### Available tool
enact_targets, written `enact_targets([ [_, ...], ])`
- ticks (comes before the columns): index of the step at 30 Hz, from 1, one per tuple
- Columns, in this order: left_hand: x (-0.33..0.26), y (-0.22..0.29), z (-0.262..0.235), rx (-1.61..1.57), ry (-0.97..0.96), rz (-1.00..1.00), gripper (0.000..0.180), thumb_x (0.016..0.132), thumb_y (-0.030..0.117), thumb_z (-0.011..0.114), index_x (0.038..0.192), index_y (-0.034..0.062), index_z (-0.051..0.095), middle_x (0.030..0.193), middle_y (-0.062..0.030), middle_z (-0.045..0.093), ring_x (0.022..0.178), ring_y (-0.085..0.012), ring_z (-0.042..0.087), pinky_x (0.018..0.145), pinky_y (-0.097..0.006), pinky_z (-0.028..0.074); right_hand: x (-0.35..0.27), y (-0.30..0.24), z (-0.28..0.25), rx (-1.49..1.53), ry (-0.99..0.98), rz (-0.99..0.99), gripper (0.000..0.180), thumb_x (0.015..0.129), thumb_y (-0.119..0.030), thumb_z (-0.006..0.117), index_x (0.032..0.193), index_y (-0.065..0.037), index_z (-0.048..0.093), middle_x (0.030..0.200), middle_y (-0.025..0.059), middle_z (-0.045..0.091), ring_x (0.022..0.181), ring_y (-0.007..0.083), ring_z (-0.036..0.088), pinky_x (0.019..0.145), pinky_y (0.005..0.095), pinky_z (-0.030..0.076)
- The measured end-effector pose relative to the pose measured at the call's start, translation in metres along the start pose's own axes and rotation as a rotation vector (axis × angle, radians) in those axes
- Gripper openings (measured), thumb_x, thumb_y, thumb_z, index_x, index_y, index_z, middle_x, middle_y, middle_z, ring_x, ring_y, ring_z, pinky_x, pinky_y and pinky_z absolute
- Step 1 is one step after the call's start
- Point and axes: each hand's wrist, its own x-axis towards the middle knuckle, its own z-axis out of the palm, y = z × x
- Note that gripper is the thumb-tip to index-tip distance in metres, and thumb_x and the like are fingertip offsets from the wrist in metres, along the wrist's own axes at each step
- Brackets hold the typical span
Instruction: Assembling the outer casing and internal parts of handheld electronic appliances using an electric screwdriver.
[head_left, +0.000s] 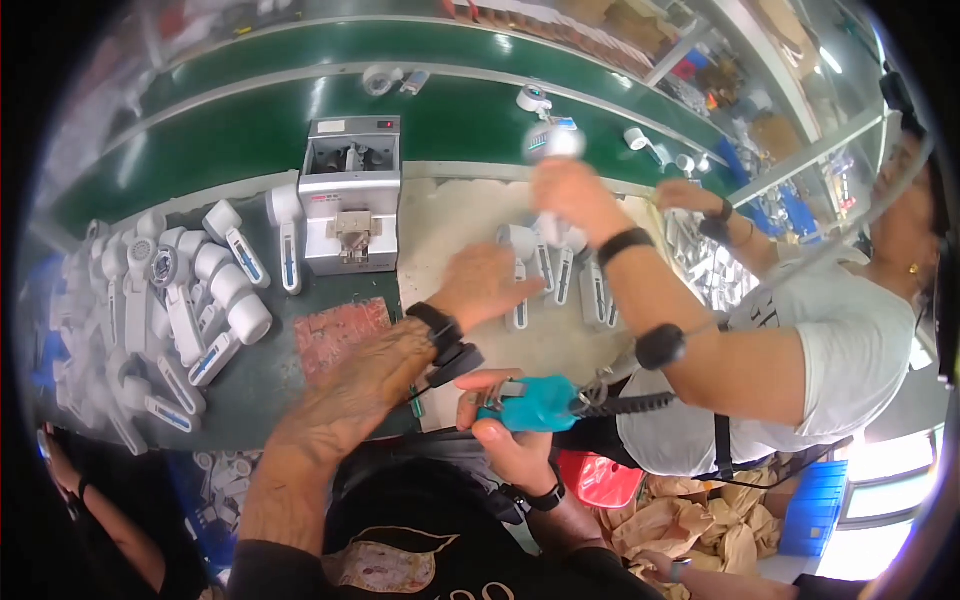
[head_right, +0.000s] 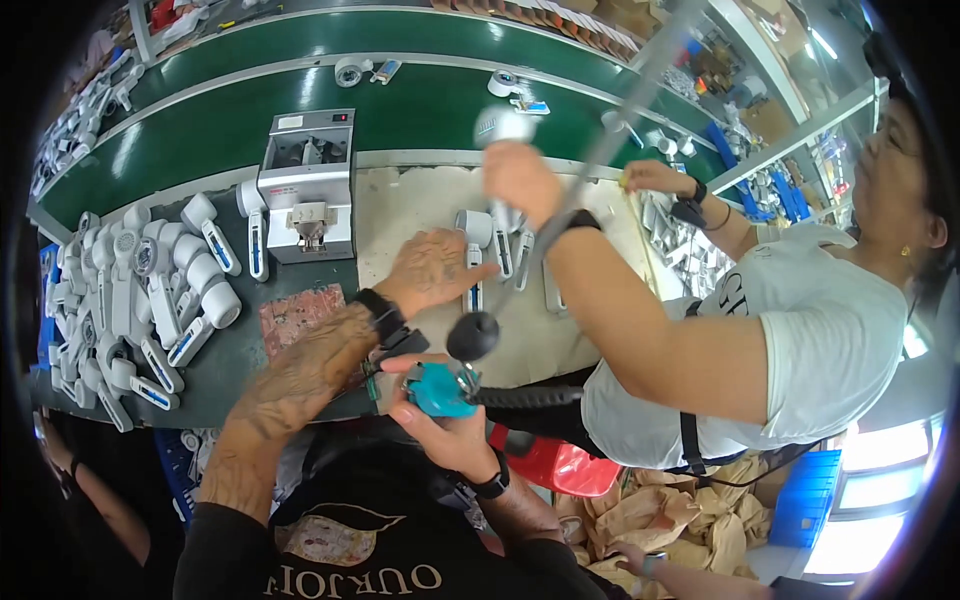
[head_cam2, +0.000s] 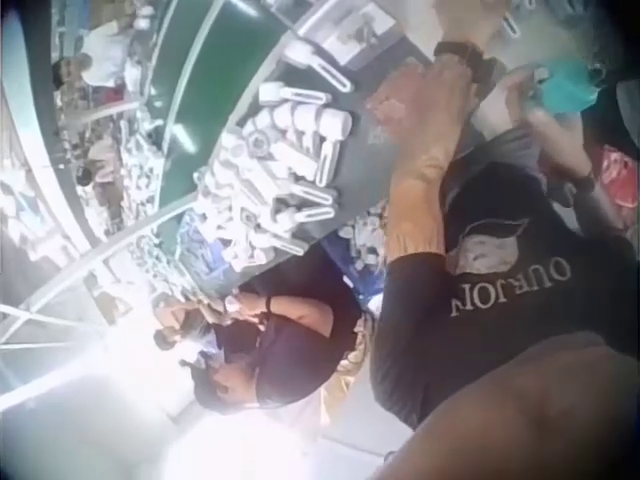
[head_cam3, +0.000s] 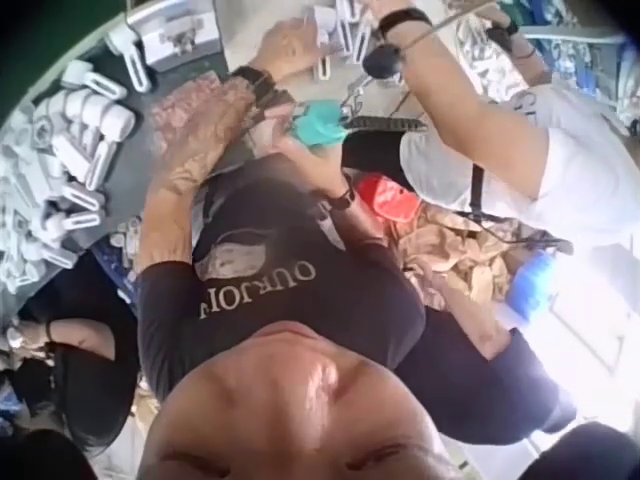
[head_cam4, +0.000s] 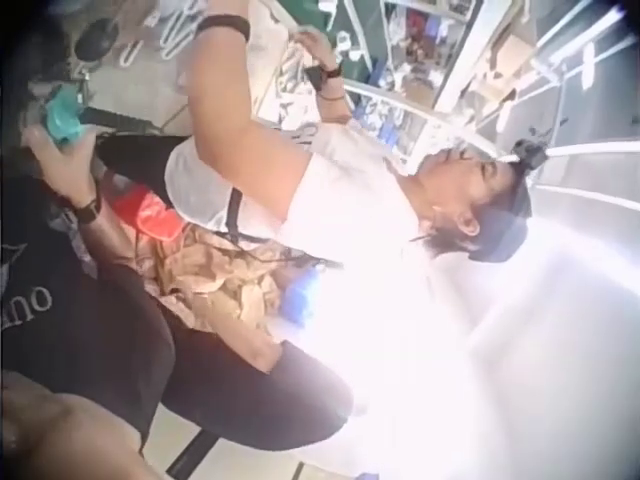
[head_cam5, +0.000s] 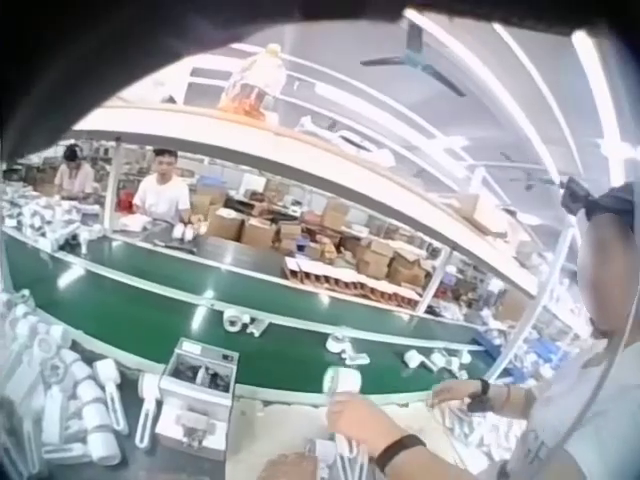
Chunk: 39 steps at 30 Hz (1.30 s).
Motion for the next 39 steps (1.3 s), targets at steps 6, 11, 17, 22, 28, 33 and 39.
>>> enact_targets([
  [6,-0.018,-0.015,0.010,-0.055,0.125,-0.081,0.045,0.090,0.044,0.067,0.103,0.0021,0.072,0.105,-0.0207,0.073,0.100,-0.0398,0.069,0.091,-0.049,0.054,-0.005,-0.005,-0.007,-0.039,0.021,-0.023,0.070,0.092,-0.049,0.080,0.127,0.008,0.060,0.084,0.0100,0.065,0.078,0.0188,0.063,0.068,0.0315,0.049],
  [11,-0.108,-0.023,-0.031,-0.090,0.327,0.150,0.032,0.086,0.030,0.073,0.101,0.0026,0.069,0.100,-0.0175,0.066,0.098,-0.0393,0.065,0.081,-0.050,0.053,0.005,0.014,-0.008,-0.077,0.030,-0.079,0.076,0.090,-0.058,0.079,0.123,0.007,0.060,0.079,0.0085,0.062,0.073,0.0195,0.061,0.065,0.0324,0.048],
  [17,-0.170,-0.059,-0.083,-0.084,0.366,0.130,0.026,0.086,0.022,0.076,0.107,0.0064,0.072,0.099,-0.0122,0.065,0.096,-0.0370,0.065,0.083,-0.047,0.054,0.046,-0.009,0.018,0.018,-0.022,-0.227,0.078,0.096,-0.069,0.065,0.122,0.004,0.054,0.074,0.0072,0.058,0.062,0.0187,0.057,0.057,0.0323,0.047],
  [22,-0.183,-0.089,-0.090,-0.091,0.293,-0.009,0.033,0.089,0.027,0.076,0.116,0.0089,0.075,0.103,-0.0122,0.068,0.100,-0.0346,0.063,0.092,-0.046,0.052,0.126,-0.007,0.063,0.057,-0.040,-0.365,0.067,0.099,-0.064,0.064,0.117,0.000,0.058,0.075,0.0045,0.057,0.064,0.0176,0.056,0.061,0.0326,0.048],
  [28,-0.187,-0.090,-0.084,0.068,0.322,0.101,0.044,0.090,0.034,0.078,0.129,0.0136,0.071,0.110,-0.0056,0.065,0.104,-0.0270,0.060,0.090,-0.043,0.050,0.207,0.016,0.105,-0.105,-0.050,-0.455,0.045,0.107,-0.045,0.062,0.109,-0.001,0.063,0.075,0.0032,0.061,0.068,0.0136,0.060,0.062,0.0288,0.047],
  [33,-0.190,-0.090,-0.079,0.023,0.318,0.115,0.047,0.087,0.035,0.078,0.125,0.0086,0.069,0.112,-0.0068,0.063,0.105,-0.0284,0.059,0.094,-0.044,0.048,0.228,0.039,0.112,-0.183,-0.071,-0.478,0.032,0.109,-0.034,0.061,0.105,-0.002,0.063,0.073,0.0028,0.064,0.066,0.0120,0.060,0.062,0.0278,0.047],
  [39,-0.188,-0.093,-0.077,-0.002,0.340,0.094,0.048,0.086,0.034,0.079,0.128,0.0122,0.069,0.114,-0.0053,0.064,0.107,-0.0274,0.059,0.095,-0.045,0.048,0.211,0.034,0.113,-0.225,-0.116,-0.373,0.028,0.109,-0.029,0.059,0.103,-0.002,0.062,0.072,0.0035,0.063,0.065,0.0128,0.059,0.062,0.0290,0.047],
])
